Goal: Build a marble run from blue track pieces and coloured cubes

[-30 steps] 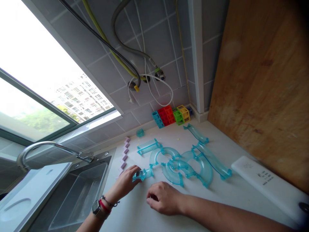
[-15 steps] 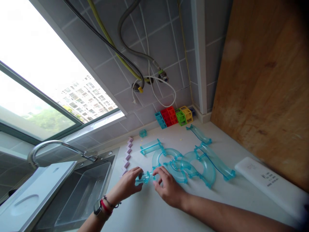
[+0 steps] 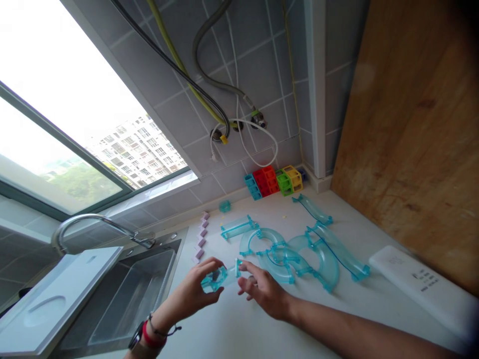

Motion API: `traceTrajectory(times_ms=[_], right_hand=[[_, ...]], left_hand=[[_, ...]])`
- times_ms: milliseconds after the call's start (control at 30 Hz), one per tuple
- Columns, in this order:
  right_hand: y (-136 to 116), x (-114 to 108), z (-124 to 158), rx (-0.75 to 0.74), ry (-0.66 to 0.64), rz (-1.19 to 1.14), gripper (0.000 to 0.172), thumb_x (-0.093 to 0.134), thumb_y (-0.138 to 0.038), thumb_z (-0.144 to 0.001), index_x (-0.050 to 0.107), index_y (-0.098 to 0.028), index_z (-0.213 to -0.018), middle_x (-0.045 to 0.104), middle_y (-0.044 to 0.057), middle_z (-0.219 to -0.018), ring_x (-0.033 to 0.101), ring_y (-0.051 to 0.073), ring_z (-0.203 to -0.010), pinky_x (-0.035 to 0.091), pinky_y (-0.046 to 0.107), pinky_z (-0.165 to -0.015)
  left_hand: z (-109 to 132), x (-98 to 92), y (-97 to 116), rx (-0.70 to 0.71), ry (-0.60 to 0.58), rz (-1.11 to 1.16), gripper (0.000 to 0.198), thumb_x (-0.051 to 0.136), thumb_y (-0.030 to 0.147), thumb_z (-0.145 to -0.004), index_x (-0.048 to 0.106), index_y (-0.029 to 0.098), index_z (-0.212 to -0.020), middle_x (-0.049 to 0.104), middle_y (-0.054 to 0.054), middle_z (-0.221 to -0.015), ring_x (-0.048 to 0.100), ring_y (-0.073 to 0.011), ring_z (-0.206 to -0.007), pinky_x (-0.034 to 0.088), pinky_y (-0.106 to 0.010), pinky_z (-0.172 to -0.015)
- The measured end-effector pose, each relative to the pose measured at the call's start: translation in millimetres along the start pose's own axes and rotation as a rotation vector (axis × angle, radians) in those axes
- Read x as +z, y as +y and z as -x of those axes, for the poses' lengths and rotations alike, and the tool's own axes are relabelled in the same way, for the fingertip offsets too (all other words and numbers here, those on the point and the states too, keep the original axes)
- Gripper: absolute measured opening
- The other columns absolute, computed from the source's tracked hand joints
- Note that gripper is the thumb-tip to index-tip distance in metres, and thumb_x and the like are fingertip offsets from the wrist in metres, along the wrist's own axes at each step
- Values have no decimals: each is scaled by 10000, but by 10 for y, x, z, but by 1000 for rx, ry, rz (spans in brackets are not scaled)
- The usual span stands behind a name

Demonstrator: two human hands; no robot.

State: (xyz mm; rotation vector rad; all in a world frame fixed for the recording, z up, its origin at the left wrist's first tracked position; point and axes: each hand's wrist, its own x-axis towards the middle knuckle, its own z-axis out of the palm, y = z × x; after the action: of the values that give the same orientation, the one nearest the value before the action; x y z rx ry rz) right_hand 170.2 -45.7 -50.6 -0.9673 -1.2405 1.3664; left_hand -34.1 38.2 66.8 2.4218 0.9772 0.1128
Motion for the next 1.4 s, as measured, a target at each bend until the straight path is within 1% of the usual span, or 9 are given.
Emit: traceTrajectory(times_ms=[100,167,300,467,700,800,967,1100,1400], right_hand=[[-115,-3,40,-158,30,42,680,667,-575,-878,483,-239,-1439,550,137,-1385,662,222,-1002,576,325,-761],[-197,-34,34,-211,100,64,597,678,-555,-875,535,-243,-1363,587,109,-1295,655,205,-968,568,308,-749],[-286,-153,-54,-187,304,42,403,613,-535,-920,631,-202,-1146,641,73,-1095,644,185,-888,558,286,-722],[-277,-256,-144,-145,399,70,400,647,-529,-888,678,-184,-1089,650,94,-1159,650,191,-845,585,294,-678],[-279,-276,-118,-28,356,66,428,678,-525,-857,681,-157,-1074,686,86,-1021,661,183,-712,572,268,-528],[-286,-310,-113,8,364,46,454,638,-550,-873,664,-147,-1082,674,73,-946,662,187,-697,574,275,-521],[-327,-340,-83,-79,362,120,418,564,-515,-929,668,-157,-1119,642,31,-814,618,166,-670,567,283,-583],[-379,-314,-42,-178,290,286,336,573,-437,-942,701,-181,-1118,653,45,-888,610,171,-738,540,281,-656],[-370,-314,-21,-169,234,420,345,579,-419,-947,712,-164,-1137,673,53,-907,595,183,-759,497,281,-674]], left_hand=[[-49,103,97,-23,102,288,359,709,361,-845,607,227,-1162,664,-76,-1034,638,-213,-875,560,-337,-795],[-139,267,147,-31,172,495,349,737,395,-830,605,216,-1099,661,-77,-1033,643,-231,-927,564,-351,-824],[-401,651,212,-21,295,845,334,786,392,-800,517,195,-817,629,-69,-1072,620,-215,-962,558,-330,-836],[-583,897,238,-46,355,1118,320,788,336,-819,510,179,-839,596,-32,-976,595,-152,-864,547,-267,-768],[-515,988,251,-47,334,1312,257,766,333,-837,572,166,-859,603,-57,-1067,613,-188,-917,581,-303,-748],[-551,1002,219,-69,302,1404,313,668,465,-897,620,163,-968,604,-105,-1150,613,-236,-993,601,-360,-750],[-593,1027,166,-64,341,1557,539,492,728,-896,532,191,-904,617,-111,-1185,647,-235,-946,606,-363,-681],[-582,1095,181,-115,328,1506,652,418,823,-854,535,190,-957,626,-127,-1148,657,-237,-909,597,-332,-627],[-528,1128,312,-109,290,1332,687,379,803,-884,578,157,-1003,660,-109,-966,657,-191,-732,557,-276,-574]])
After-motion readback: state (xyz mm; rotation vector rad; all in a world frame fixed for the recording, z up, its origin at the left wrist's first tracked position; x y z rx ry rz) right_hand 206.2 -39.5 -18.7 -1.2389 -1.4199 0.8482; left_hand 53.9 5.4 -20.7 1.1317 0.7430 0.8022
